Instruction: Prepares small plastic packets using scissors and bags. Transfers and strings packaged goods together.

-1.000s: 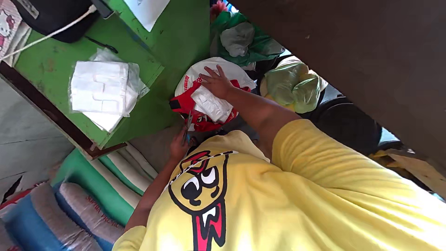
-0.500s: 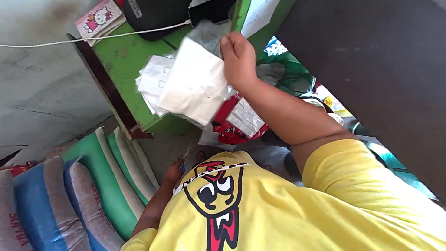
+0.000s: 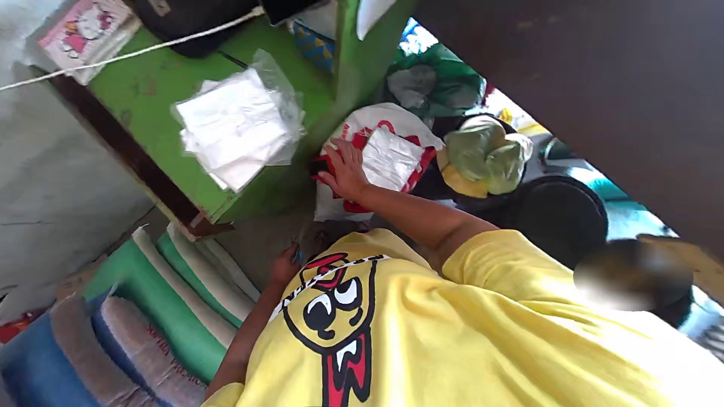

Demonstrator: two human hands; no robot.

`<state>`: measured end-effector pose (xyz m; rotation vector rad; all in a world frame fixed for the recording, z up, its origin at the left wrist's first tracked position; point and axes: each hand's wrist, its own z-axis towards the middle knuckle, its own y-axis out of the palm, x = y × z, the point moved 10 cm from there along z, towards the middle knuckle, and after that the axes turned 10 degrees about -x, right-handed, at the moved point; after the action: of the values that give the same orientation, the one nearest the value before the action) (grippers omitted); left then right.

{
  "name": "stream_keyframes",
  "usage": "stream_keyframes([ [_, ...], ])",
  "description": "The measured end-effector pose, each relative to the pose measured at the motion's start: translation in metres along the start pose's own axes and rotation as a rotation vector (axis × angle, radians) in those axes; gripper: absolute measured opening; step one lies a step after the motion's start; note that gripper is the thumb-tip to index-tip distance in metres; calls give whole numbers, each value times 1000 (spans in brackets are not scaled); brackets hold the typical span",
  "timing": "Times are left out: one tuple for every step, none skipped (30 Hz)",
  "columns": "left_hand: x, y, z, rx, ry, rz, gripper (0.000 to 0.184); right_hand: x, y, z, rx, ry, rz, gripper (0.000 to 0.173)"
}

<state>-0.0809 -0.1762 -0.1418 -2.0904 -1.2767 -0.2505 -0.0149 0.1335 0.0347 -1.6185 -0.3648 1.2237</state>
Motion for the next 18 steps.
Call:
stream_keyframes([
  [5,2,4,-20,5,13,54,30,14,-18,-102,75,-30,64],
  [14,2,8,-40,14,27,56,63,23,-36,-197,182,-43,69],
  [27,1,10,-63,30,33,57,96,25,-54,-250,300,-61,78],
  [39,-1,13,-76,44,46,58,128,25,-71,-281,419,-82,91],
  [52,-2,17,-83,55,62,58,157,23,-86,-312,523,-104,106],
  [68,-5,21,-85,64,82,58,182,20,-98,-339,600,-130,119],
  [87,-7,24,-99,75,102,58,203,19,-108,-361,647,-159,129],
  [105,-8,29,-122,75,139,58,218,18,-116,-391,669,-174,135],
  [124,-8,34,-143,80,174,59,228,19,-121,-413,669,-178,136],
  [143,-9,39,-150,93,190,61,233,20,-123,-421,654,-166,134],
  [161,-9,44,-148,108,197,62,234,20,-123,-414,636,-136,130],
  [179,-9,49,-138,128,201,62,235,21,-123,-406,627,-112,127],
  [195,-8,54,-119,162,209,62,236,23,-123,-400,626,-101,128],
  [211,-7,58,-102,190,225,61,239,26,-123,-380,630,-96,134],
  [224,-5,64,-94,191,246,61,242,28,-123,-353,637,-100,141],
  [235,-3,70,-100,164,268,60,244,29,-123,-323,645,-98,147],
  [242,0,74,-98,117,293,60,246,30,-124,-296,652,-90,151],
  [247,2,77,-90,53,322,58,248,31,-124,-285,657,-86,154],
])
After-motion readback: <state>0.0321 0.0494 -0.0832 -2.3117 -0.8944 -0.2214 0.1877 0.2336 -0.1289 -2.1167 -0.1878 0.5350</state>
